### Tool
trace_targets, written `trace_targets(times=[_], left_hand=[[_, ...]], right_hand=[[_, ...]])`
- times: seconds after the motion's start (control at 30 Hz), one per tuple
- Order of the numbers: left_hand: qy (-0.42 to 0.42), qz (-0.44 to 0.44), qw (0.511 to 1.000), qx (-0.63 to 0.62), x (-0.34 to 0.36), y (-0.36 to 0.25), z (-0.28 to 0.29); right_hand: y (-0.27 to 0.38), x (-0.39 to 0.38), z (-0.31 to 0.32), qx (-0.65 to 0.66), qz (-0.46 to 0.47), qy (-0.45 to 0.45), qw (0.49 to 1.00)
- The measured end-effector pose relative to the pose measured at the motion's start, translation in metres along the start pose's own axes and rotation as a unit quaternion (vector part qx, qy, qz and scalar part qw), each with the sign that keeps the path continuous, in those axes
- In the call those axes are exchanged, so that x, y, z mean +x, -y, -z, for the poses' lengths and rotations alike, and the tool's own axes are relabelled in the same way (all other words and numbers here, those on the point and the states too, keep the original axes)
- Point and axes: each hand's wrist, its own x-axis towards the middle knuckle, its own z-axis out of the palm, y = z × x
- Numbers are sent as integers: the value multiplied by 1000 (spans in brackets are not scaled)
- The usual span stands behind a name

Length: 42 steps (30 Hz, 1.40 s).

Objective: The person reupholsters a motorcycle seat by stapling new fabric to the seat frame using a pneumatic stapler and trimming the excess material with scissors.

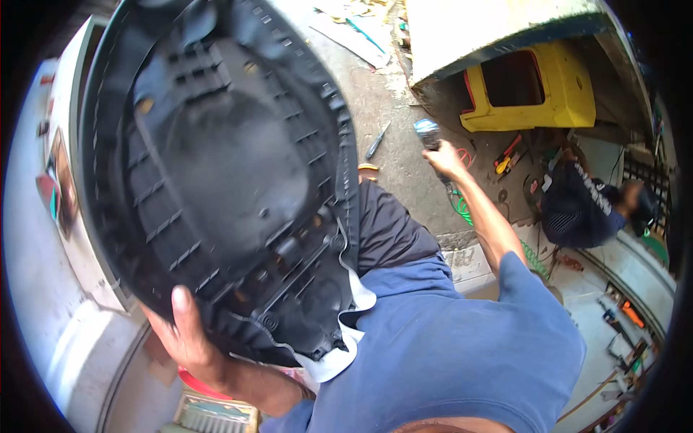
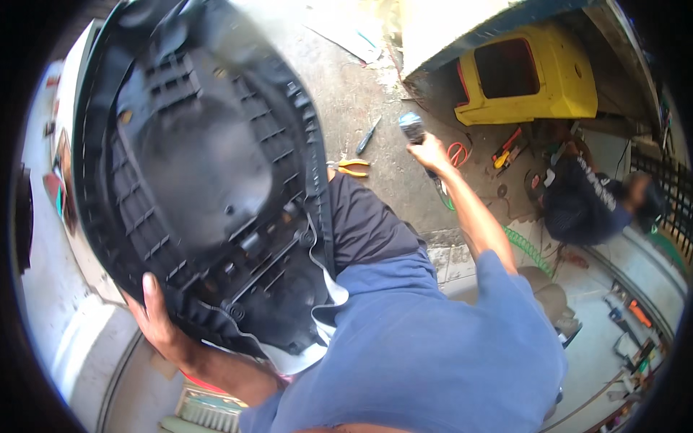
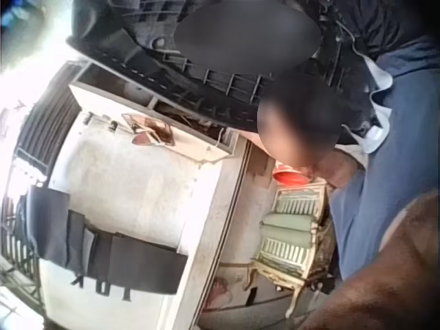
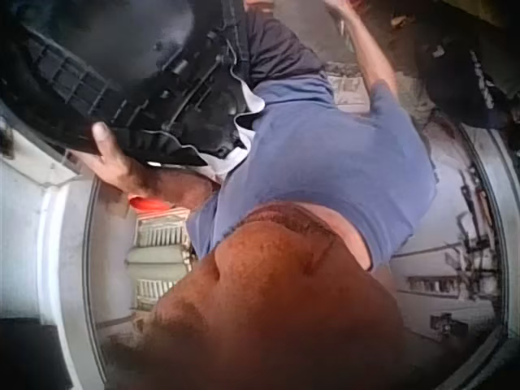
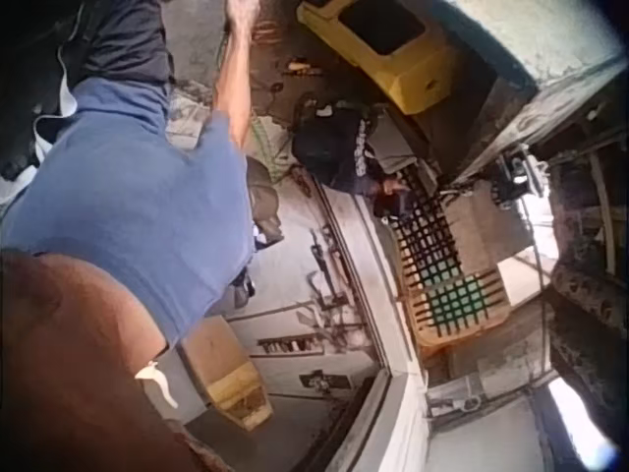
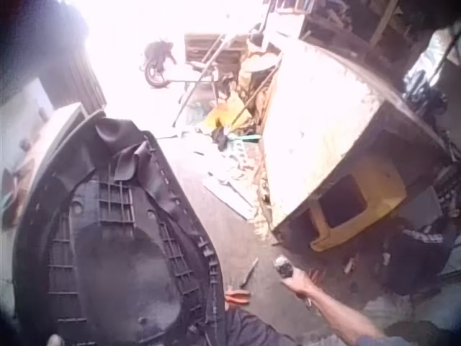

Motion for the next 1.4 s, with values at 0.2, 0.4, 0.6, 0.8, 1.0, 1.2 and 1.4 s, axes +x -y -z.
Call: trace_targets(times=[0.2, 0.4, 0.6, 0.8, 1.0, 1.2, 1.4], left_hand=[[-93, 108, 989, 49, -9, -12, -4], [-170, 132, 975, 56, -19, -11, -4], [-148, 119, 977, 99, -16, -42, -28], [-118, 61, 984, 117, -11, -56, -47], [-68, 24, 990, 124, -13, -62, -46], [-26, -23, 995, 90, -25, -64, -54], [-13, -62, 995, 77, -30, -77, -63]], right_hand=[[-87, 71, -128, -87, -61, 13, 994], [-31, 85, -167, -269, -94, 55, 957], [31, 145, -185, -18, -68, -156, 985], [77, 152, -172, 53, 51, -88, 993], [137, -50, -42, 276, 212, 46, 936], [143, -168, -13, 4, 468, -125, 875], [162, -171, -16, -186, 449, -164, 859]])
